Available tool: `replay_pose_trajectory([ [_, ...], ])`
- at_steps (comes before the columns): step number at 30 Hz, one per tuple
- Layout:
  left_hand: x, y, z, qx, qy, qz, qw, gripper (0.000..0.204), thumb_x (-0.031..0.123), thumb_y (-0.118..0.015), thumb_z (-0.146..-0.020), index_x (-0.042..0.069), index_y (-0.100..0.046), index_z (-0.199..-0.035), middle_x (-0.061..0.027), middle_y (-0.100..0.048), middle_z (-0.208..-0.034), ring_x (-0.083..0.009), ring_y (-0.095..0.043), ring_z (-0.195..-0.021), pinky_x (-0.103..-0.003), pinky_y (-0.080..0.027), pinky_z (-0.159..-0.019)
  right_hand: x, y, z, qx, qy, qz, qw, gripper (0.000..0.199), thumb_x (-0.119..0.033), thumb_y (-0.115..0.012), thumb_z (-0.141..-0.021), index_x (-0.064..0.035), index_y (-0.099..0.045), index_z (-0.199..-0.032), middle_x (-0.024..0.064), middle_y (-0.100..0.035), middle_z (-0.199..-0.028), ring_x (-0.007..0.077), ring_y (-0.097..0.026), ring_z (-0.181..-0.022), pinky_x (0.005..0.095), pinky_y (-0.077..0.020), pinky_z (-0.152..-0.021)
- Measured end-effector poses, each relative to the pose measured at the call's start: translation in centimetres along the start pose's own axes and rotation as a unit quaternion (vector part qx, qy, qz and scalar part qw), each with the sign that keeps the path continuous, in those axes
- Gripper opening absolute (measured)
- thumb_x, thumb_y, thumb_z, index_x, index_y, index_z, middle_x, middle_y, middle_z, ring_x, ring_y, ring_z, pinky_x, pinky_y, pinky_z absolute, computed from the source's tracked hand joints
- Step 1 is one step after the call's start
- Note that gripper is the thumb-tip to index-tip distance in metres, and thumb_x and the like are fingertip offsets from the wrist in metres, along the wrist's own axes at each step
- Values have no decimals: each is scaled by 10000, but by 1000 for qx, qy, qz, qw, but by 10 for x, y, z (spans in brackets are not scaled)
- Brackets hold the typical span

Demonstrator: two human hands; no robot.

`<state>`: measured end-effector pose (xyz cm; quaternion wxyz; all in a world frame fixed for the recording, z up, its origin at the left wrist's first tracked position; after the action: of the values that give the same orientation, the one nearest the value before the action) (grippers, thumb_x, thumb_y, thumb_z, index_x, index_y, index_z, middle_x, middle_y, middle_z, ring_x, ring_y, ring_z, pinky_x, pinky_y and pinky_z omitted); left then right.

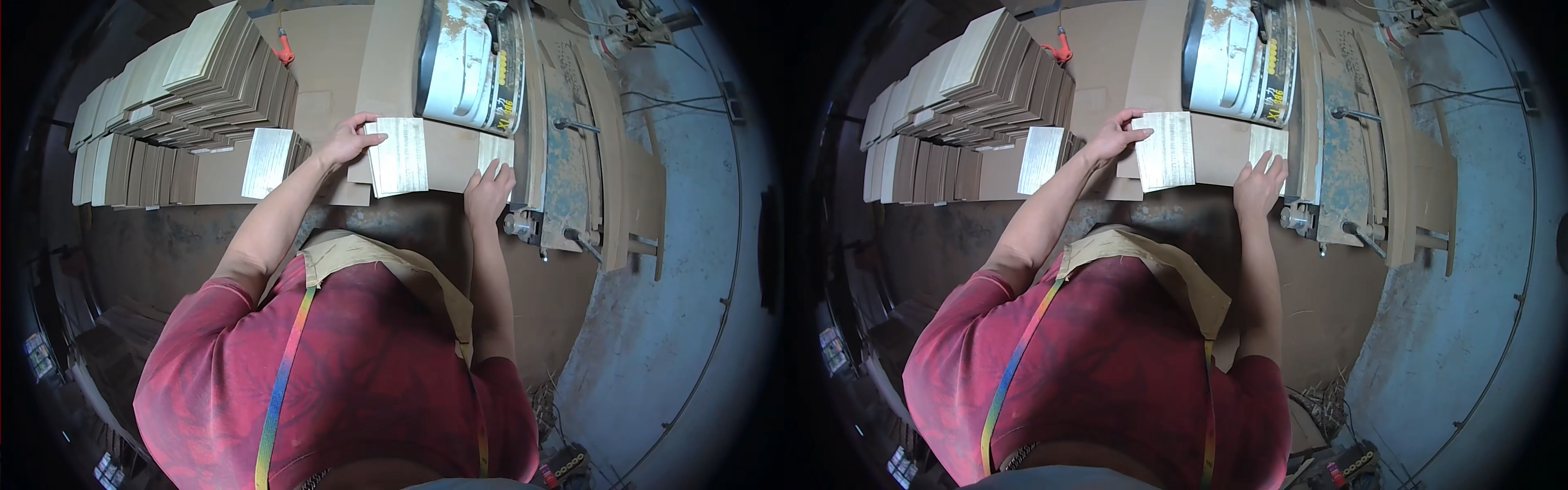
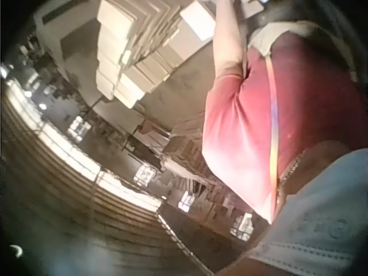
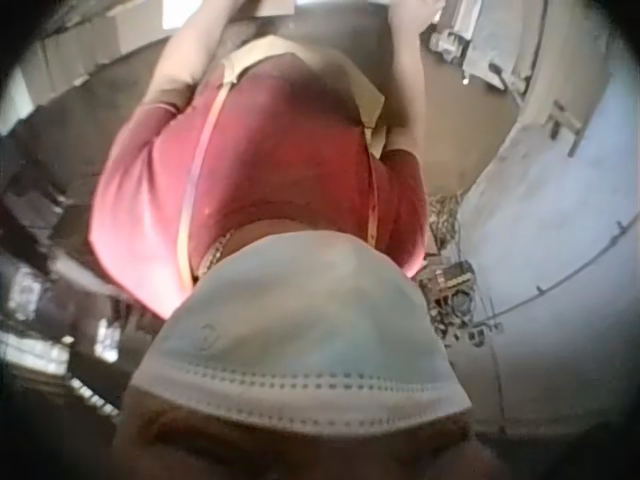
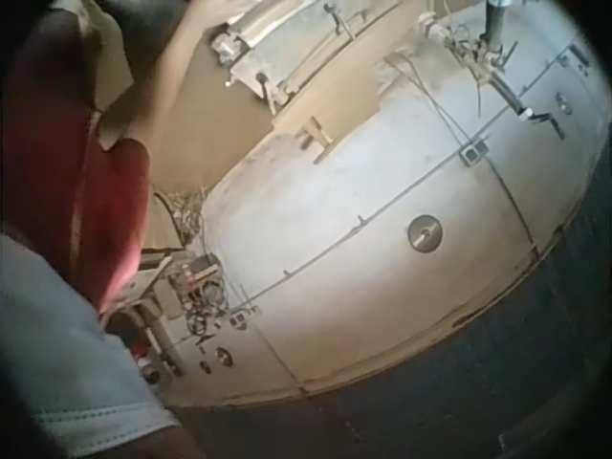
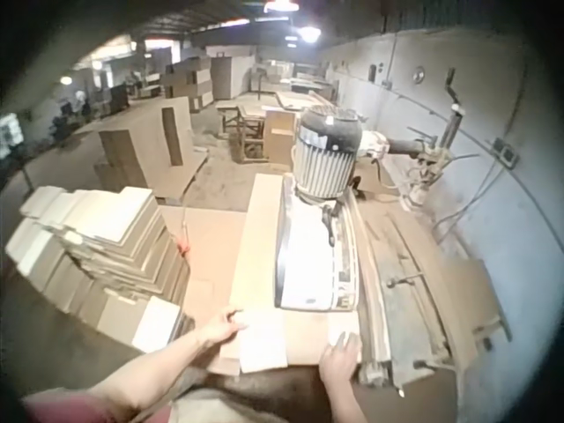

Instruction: Sorting wooden blocks and feeding them into a processing machine.

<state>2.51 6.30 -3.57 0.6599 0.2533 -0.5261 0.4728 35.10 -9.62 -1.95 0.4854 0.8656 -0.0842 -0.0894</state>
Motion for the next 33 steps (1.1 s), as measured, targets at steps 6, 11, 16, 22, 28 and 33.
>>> replay_pose_trajectory([
  [6,7,-19,-6,49,-64,-14,997,421,95,-871,-937,35,-727,-1328,-53,-748,-1008,-131,-661,-821,-244,-566,-778,-19,-14,-56,-53,-59,-155,985,509,-176,-750,-951,91,-646,-1372,304,-590,-1394,481,-590,-1214,508,-530,-1053],
  [11,2,-29,-6,108,-47,-52,992,384,136,-895,-921,28,-762,-1265,-51,-744,-984,-136,-651,-811,-267,-571,-763,-127,32,-33,-123,25,-288,949,617,-291,-824,-882,73,-667,-1353,299,-630,-1327,458,-625,-1104,505,-569,-967],
  [16,-5,-29,-13,121,-64,-71,988,396,153,-915,-905,34,-775,-1255,-63,-753,-999,-130,-666,-836,-261,-572,-773,-132,51,-18,-103,8,-249,963,671,-348,-859,-840,70,-685,-1335,304,-646,-1305,465,-635,-1103,516,-578,-938],
  [22,-1,-19,-4,105,-54,-84,990,379,157,-914,-905,12,-783,-1230,-77,-765,-1015,-141,-693,-868,-275,-592,-804,-31,59,13,-115,-54,-173,977,631,-303,-834,-866,66,-693,-1357,302,-623,-1368,488,-583,-1211,513,-545,-1038],
  [28,-3,-9,-7,70,-49,-35,996,367,176,-913,-905,-11,-790,-1196,-91,-777,-1025,-164,-711,-878,-293,-606,-822,-1,9,-11,6,-57,-39,998,524,-246,-801,-915,38,-720,-1347,270,-648,-1363,471,-549,-1277,505,-500,-1113],
  [33,9,-20,-4,103,-42,-119,987,403,163,-893,-923,-18,-767,-1260,-99,-783,-1067,-181,-726,-911,-291,-610,-844,-31,-10,-52,49,-62,-85,993,454,-244,-774,-966,28,-731,-1327,253,-653,-1370,462,-550,-1272,510,-516,-1077],
])
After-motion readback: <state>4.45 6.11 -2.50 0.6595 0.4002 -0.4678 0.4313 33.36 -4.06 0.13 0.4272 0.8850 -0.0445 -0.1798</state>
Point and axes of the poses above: each hand's wrist, its own z-axis away from the middle knuckle, its own y-axis out of the back of the hand, x = y × z, the point moved 4 cm from there along -z, towards the middle knuckle
